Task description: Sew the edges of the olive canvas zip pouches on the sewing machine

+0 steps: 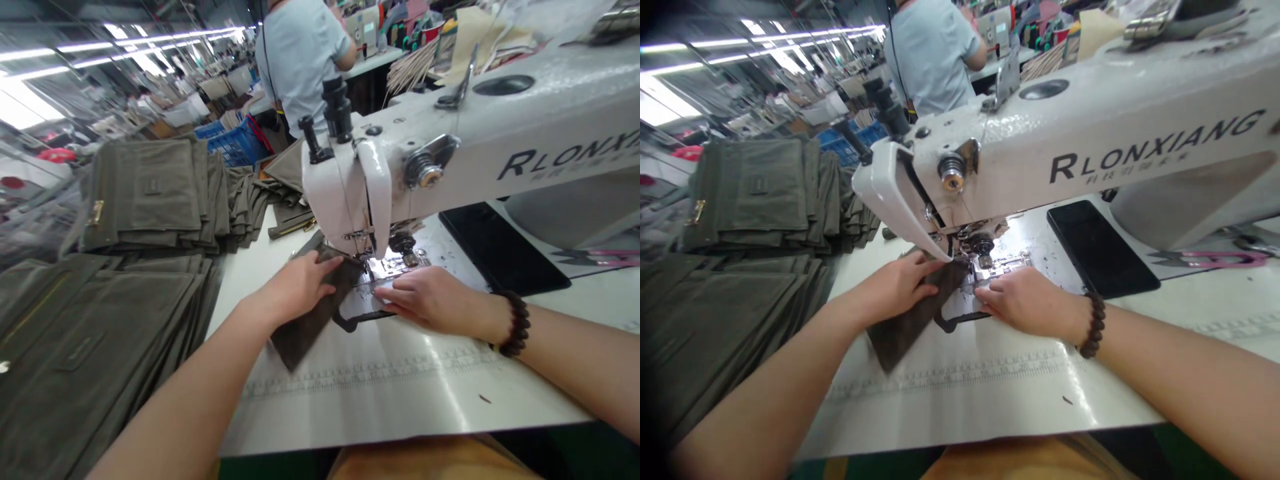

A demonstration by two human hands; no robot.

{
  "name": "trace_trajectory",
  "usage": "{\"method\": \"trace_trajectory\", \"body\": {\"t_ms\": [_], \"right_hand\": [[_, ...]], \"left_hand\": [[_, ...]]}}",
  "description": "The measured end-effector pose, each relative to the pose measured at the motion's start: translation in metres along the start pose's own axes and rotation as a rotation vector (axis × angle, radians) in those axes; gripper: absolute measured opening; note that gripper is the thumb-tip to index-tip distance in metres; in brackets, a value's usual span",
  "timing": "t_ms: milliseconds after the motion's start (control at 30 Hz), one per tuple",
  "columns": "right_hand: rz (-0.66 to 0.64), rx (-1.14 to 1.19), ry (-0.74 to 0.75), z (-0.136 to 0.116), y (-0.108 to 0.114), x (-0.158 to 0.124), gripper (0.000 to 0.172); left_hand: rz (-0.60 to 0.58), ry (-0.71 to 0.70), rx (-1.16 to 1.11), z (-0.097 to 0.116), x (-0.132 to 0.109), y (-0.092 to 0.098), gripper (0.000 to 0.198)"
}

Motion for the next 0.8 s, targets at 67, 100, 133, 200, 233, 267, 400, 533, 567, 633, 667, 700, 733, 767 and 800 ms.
{"method": "trace_trajectory", "body": {"t_ms": [67,100,133,200,233,267,400,533,567,633,667,700,733,767,800], "right_hand": [[0.031,0.008,0.042,-0.001,0.003,-0.002,0.025],[0.033,0.01,0.063,-0.002,0.003,-0.003,0.025],[0.026,0.01,0.079,-0.002,0.003,-0.003,0.024],[-0.002,0.006,0.095,-0.003,0.002,-0.004,0.023],[-0.016,0.003,0.095,-0.004,0.001,-0.004,0.023],[-0.029,-0.003,0.092,-0.004,0.001,-0.004,0.023],[-0.065,-0.004,0.086,-0.003,0.0,-0.004,0.025],[-0.078,0.02,0.09,-0.001,-0.001,-0.003,0.025],[-0.083,0.022,0.09,0.0,-0.001,-0.003,0.025],[-0.093,0.017,0.074,-0.001,0.0,-0.002,0.025],[-0.101,0.012,0.058,-0.001,0.001,-0.002,0.025],[-0.116,0.007,0.036,-0.003,0.003,-0.002,0.024],[-0.14,-0.001,0.007,-0.005,0.005,-0.003,0.023],[-0.171,-0.011,-0.029,-0.008,0.007,-0.006,0.022],[-0.207,-0.02,-0.066,-0.011,0.009,-0.009,0.019]], "left_hand": [[-0.089,-0.034,-0.047,0.024,-0.017,-0.003,0.05],[-0.126,-0.046,-0.07,0.036,-0.023,-0.006,0.049],[-0.145,-0.043,-0.08,0.046,-0.028,-0.009,0.049],[-0.143,0.002,-0.082,0.061,-0.032,-0.014,0.05],[-0.134,0.027,-0.082,0.066,-0.033,-0.017,0.051],[-0.129,0.047,-0.085,0.069,-0.033,-0.018,0.051],[-0.159,0.067,-0.101,0.076,-0.03,-0.024,0.051],[-0.152,0.077,-0.12,0.081,-0.028,-0.026,0.052],[-0.141,0.077,-0.124,0.082,-0.027,-0.027,0.052],[-0.121,0.075,-0.121,0.082,-0.026,-0.027,0.051],[-0.114,0.071,-0.113,0.082,-0.026,-0.027,0.05],[-0.104,0.066,-0.099,0.084,-0.028,-0.027,0.048],[-0.086,0.057,-0.078,0.086,-0.03,-0.027,0.047],[-0.055,0.042,-0.053,0.09,-0.035,-0.027,0.046],[-0.012,0.022,-0.028,0.095,-0.04,-0.027,0.046]]}}
Point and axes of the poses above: each hand's wrist, its own x-axis towards the middle knuckle, its own y-axis out of the back of the hand, z = x × y, the point moved 3 cm from there along x, towards the middle knuckle, and after that the axes turned 12 degrees about -z, right-handed, at the moved point
